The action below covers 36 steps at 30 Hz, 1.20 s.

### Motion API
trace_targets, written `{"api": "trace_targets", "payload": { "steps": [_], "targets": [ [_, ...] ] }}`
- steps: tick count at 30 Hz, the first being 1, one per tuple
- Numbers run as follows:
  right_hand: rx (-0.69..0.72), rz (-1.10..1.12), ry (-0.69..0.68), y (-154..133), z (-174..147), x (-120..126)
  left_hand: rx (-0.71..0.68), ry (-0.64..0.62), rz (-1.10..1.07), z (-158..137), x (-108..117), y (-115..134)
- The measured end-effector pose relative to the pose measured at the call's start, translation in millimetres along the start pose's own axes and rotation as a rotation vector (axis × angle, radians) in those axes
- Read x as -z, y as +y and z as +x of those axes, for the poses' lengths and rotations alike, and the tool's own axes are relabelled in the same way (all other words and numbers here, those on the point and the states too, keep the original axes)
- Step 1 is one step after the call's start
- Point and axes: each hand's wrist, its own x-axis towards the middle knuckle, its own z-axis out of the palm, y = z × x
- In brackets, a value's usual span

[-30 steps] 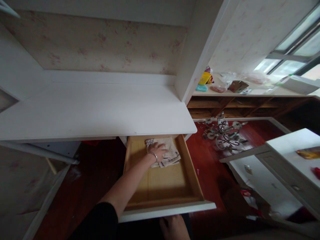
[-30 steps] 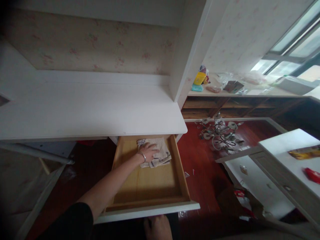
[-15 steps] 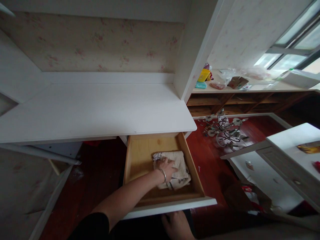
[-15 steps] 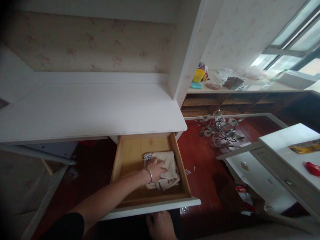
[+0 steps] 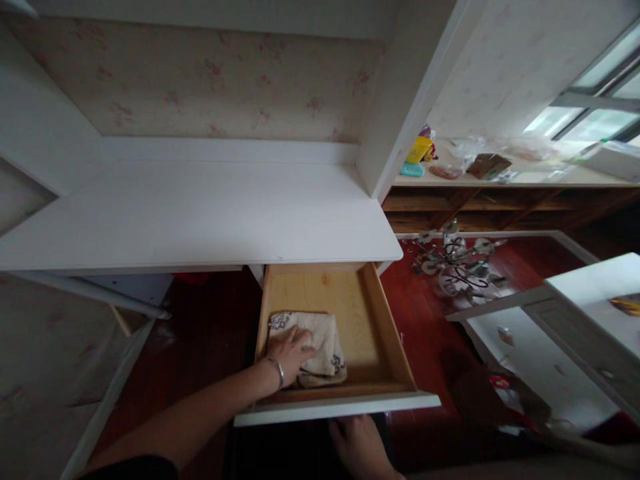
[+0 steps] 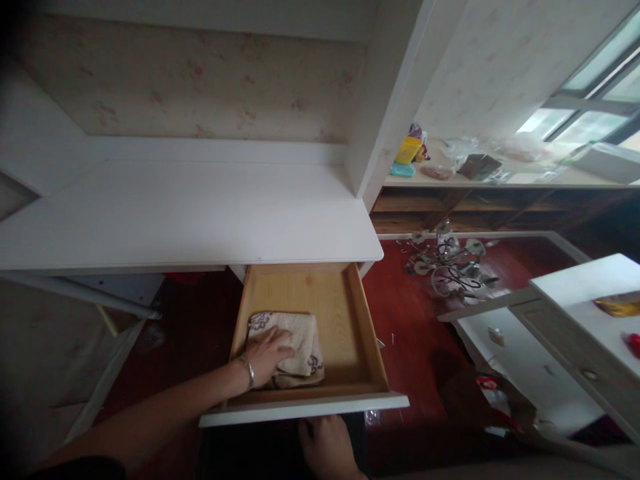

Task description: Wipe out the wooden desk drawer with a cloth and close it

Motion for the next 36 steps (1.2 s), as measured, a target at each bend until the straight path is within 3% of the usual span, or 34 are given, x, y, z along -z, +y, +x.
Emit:
{"api": "trace_targets", "payload": {
  "steps": [4,8,12,16,23,28,36],
  "targets": [
    [0.000,-0.022,0.004,1,0,-1,0.030,0.075,0.078,7,7,-27],
    [0.017,-0.018,0.038,-2,-1,0,0.125,0.115,0.074,39,25,-39],
    [0.012,-0.011,0.046,-3,-1,0,0.223,0.087,0.024,74,49,-43],
    [0.006,-0.019,0.043,-2,-2,-1,0.228,0.059,-0.040,101,63,-31],
    [0.010,-0.067,0.020,0,-1,-1,0.221,0.161,0.066,120,44,13],
    [0.042,-0.070,0.015,5,0,-3,0.216,0.095,0.106,119,25,8],
    [0.128,-0.081,0.053,8,-1,0,0.202,0.238,0.183,114,14,4]
  ]
}}
